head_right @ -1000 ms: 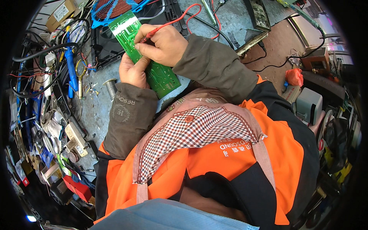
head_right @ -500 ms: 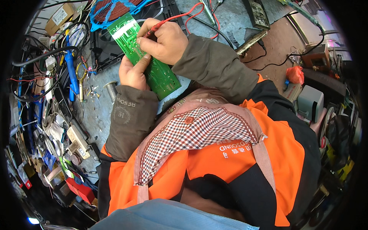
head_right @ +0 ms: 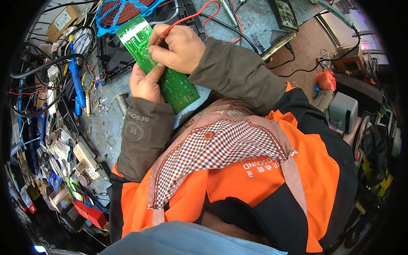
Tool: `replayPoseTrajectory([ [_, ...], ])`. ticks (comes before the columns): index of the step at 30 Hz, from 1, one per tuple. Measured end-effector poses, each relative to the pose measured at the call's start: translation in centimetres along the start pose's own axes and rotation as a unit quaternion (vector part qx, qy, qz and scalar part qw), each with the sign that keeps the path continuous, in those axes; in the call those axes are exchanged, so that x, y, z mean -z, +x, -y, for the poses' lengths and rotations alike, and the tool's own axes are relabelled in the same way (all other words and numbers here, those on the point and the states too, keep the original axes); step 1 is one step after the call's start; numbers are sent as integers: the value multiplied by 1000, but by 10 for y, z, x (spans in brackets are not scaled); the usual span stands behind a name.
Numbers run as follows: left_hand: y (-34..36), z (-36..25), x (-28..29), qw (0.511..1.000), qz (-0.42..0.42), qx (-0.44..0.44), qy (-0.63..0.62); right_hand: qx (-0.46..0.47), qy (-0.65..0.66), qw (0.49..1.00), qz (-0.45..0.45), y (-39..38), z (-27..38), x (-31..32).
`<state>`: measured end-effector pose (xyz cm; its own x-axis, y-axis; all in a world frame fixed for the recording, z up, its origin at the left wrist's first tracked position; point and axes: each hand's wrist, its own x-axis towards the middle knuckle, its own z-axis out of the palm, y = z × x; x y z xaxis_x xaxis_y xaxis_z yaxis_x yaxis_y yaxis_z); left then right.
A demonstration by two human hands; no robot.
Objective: The person uses a multimeter probe to test points on a green circuit board, then wipes the board with a white tool. They handle an orange control panel with a digital display and several knobs, and finally place a black appliance panel onto a work surface.
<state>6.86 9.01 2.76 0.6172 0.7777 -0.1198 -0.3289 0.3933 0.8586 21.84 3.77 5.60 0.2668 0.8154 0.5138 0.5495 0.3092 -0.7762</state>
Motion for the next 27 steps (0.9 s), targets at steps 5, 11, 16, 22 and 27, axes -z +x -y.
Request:
replayPoseTrajectory([
  [5, 0, 3, 4, 1000, -13, -5, 4, -9, 21, 1000, -7, 1, 1, -1],
  [11, 0, 2, 0, 1000, -13, -5, 3, -20, 4, 1000, -7, 1, 4, 0],
  [16, -1, 1, 0, 1000, -11, 1, 5, -10, 1, 1000, -3, 2, 2, 0],
  [22, -1, 1, 0, 1000, -13, -3, 1, -5, 1, 1000, -6, 2, 3, 0],
  [27, -1, -1, -1, 1000, -11, -4, 4, -22, -5, 1000, 0, 2, 5, 2],
])
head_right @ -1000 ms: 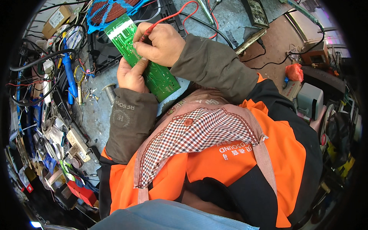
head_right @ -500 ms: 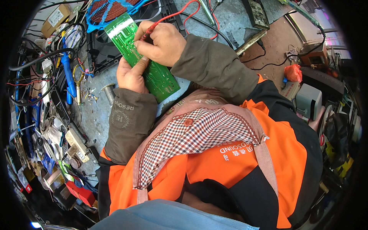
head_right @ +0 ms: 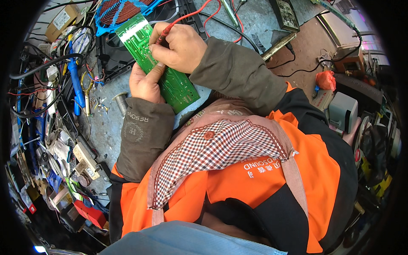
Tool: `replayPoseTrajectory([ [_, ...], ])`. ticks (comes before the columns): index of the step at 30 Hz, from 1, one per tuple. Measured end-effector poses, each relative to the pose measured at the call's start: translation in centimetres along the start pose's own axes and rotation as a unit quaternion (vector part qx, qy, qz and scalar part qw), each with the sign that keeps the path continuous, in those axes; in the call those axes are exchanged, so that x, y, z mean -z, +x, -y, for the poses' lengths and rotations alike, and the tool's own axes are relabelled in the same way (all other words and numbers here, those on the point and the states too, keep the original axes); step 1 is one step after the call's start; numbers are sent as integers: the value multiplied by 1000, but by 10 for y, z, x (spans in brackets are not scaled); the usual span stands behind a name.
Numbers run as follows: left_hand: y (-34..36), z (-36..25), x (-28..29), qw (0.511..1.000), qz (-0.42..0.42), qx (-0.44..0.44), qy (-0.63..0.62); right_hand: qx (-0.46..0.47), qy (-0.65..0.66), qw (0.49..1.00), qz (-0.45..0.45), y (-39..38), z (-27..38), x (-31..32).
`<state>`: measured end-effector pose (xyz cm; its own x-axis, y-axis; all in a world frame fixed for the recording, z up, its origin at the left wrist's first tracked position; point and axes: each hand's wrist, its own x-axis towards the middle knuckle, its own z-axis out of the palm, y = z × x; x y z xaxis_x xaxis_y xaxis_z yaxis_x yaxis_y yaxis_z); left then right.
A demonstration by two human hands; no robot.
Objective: The person uses a multimeter probe to test points on a green circuit board, then wipes the board with a white tool. They handle an orange control panel with a digital display and several knobs, and finally place a black appliance panel onto a work surface.
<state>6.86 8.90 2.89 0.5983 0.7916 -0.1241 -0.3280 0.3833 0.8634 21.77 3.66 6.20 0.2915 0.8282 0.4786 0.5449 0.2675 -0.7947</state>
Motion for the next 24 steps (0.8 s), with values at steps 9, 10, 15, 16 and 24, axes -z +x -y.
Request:
replayPoseTrajectory([
  [9, 0, 2, 3, 1000, 0, 6, 1, 13, 20, 1000, -7, -1, -3, -3],
  [10, 0, 2, 3, 1000, 0, 7, 2, 10, 20, 1000, -8, -1, -3, -3],
  [15, -1, 0, 3, 1000, 6, 5, 1, 13, 11, 1000, -3, -1, -2, -1],
  [16, -1, -1, 1, 1000, 3, 3, 3, 16, 15, 1000, -3, -1, -3, -2],
  [24, -1, -1, 0, 1000, 0, -2, 11, 20, 4, 1000, 5, -2, -6, -2],
])
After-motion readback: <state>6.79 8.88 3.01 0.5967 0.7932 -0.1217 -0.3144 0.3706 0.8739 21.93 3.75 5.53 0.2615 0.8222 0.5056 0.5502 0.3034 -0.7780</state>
